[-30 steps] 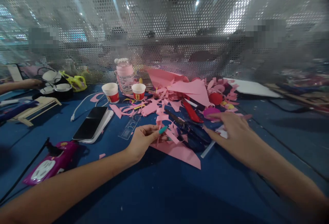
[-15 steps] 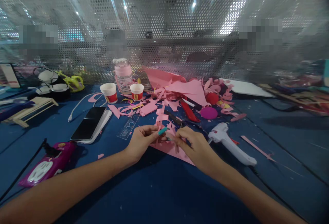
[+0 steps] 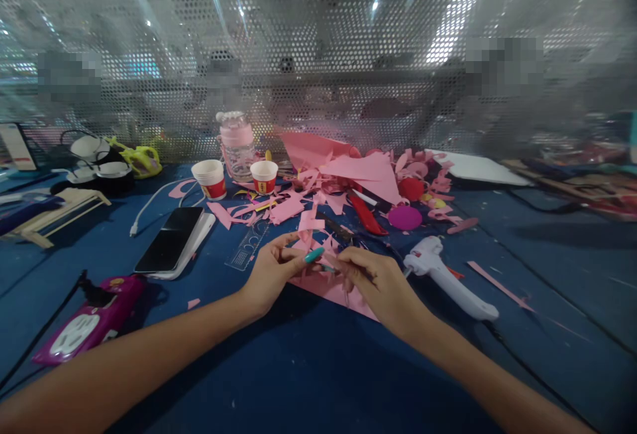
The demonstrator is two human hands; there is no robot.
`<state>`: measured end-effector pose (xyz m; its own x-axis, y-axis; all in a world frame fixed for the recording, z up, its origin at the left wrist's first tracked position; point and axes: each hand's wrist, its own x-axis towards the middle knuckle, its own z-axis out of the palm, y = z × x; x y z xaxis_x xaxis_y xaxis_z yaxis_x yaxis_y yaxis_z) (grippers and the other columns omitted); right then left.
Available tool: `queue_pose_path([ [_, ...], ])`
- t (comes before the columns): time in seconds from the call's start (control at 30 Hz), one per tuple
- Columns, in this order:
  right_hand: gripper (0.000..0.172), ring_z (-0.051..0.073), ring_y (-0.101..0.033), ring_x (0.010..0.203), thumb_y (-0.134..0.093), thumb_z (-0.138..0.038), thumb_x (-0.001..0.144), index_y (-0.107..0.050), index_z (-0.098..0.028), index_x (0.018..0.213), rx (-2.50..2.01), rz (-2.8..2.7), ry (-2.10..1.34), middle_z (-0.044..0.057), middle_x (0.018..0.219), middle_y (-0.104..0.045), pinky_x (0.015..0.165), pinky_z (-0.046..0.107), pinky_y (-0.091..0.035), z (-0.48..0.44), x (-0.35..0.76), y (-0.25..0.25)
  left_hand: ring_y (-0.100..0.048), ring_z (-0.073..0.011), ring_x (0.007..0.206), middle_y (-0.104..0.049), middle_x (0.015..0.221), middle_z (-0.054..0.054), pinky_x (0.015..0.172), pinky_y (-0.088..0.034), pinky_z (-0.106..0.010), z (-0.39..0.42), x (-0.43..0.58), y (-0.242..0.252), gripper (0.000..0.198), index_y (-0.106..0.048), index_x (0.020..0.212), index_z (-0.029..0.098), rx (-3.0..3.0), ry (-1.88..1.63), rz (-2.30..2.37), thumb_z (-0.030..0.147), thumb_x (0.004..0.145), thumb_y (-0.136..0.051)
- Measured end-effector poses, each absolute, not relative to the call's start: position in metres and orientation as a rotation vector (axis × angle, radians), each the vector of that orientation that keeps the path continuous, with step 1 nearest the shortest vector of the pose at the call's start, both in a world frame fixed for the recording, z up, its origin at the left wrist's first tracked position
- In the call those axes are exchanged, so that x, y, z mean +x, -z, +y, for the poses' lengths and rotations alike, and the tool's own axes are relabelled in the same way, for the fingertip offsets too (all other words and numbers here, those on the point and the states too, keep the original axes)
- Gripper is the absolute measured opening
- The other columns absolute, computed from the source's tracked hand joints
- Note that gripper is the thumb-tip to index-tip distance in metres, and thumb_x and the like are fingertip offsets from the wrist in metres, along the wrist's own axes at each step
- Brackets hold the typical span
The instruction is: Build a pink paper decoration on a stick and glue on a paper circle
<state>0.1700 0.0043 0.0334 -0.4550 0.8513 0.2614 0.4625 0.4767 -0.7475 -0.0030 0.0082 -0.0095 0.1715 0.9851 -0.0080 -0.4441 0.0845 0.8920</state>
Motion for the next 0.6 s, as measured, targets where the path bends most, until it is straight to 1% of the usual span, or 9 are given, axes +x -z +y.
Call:
queue_pose_path([
  [0.1, 0.030, 0.010, -0.052, 0.055, -0.041, -0.029, 0.090, -0.054, -0.017, 0.066, -1.072, -2.091, -0.835, -0.002, 0.060, -0.054, 0.054, 0.021, -0.039, 0.0045, 0.1695, -0.0347, -0.068, -0.0128, 0.060, -0.071, 0.064, 0.001, 0.064, -0.053, -0.022, 0.0086, -0.0031, 0.0093, 0.037, -0.049, 0.093, 0.016, 0.882, -1.249, 0.774, 0.022, 0.065, -0.074],
  [0.2, 0.029, 0.010, -0.052, 0.056, -0.041, -0.034, 0.090, -0.055, -0.017, 0.071, -1.062, -2.095, -0.863, -0.001, 0.063, -0.055, 0.053, 0.021, -0.039, 0.0054, 0.1699, -0.0343, -0.067, -0.0120, 0.057, -0.070, 0.062, 0.001, 0.060, -0.052, -0.021, 0.0090, -0.0033, 0.0091, 0.037, -0.047, 0.093, 0.015, 0.894, -1.253, 0.778, 0.021, 0.066, -0.073],
  [0.3, 0.028, 0.008, -0.047, 0.048, -0.041, -0.039, 0.089, -0.057, -0.017, 0.081, -1.071, -2.068, -0.911, -0.002, 0.059, -0.052, 0.047, 0.020, -0.038, 0.0053, 0.1704, -0.0327, -0.066, -0.0125, 0.056, -0.070, 0.063, 0.000, 0.060, -0.052, -0.023, 0.0092, -0.0041, 0.0084, 0.039, -0.046, 0.094, 0.015, 0.906, -1.253, 0.773, 0.022, 0.067, -0.073],
  [0.4, 0.028, 0.007, -0.044, 0.043, -0.042, -0.038, 0.088, -0.058, -0.018, 0.097, -1.055, -2.020, -0.949, -0.004, 0.058, -0.050, 0.043, 0.019, -0.036, 0.0048, 0.1708, -0.0307, -0.066, -0.0131, 0.055, -0.070, 0.063, 0.000, 0.059, -0.051, -0.024, 0.0094, -0.0050, 0.0083, 0.041, -0.045, 0.095, 0.015, 0.914, -1.255, 0.776, 0.023, 0.067, -0.073],
  [0.5, 0.033, 0.008, -0.044, 0.043, -0.043, -0.037, 0.088, -0.057, -0.018, 0.111, -1.040, -1.997, -1.007, -0.003, 0.057, -0.051, 0.043, 0.020, -0.036, 0.0058, 0.1715, -0.0284, -0.066, -0.0127, 0.055, -0.069, 0.062, 0.001, 0.058, -0.051, -0.022, 0.0092, -0.0053, 0.0088, 0.042, -0.045, 0.097, 0.015, 0.927, -1.254, 0.791, 0.023, 0.067, -0.073],
  [0.6, 0.035, 0.009, -0.048, 0.050, -0.045, -0.037, 0.086, -0.058, -0.019, 0.114, -1.054, -1.979, -1.067, -0.001, 0.063, -0.055, 0.047, 0.021, -0.038, 0.0084, 0.1726, -0.0255, -0.066, -0.0126, 0.055, -0.069, 0.061, 0.001, 0.058, -0.051, -0.022, 0.0085, -0.0049, 0.0091, 0.041, -0.044, 0.096, 0.016, 0.929, -1.247, 0.796, 0.023, 0.067, -0.072],
])
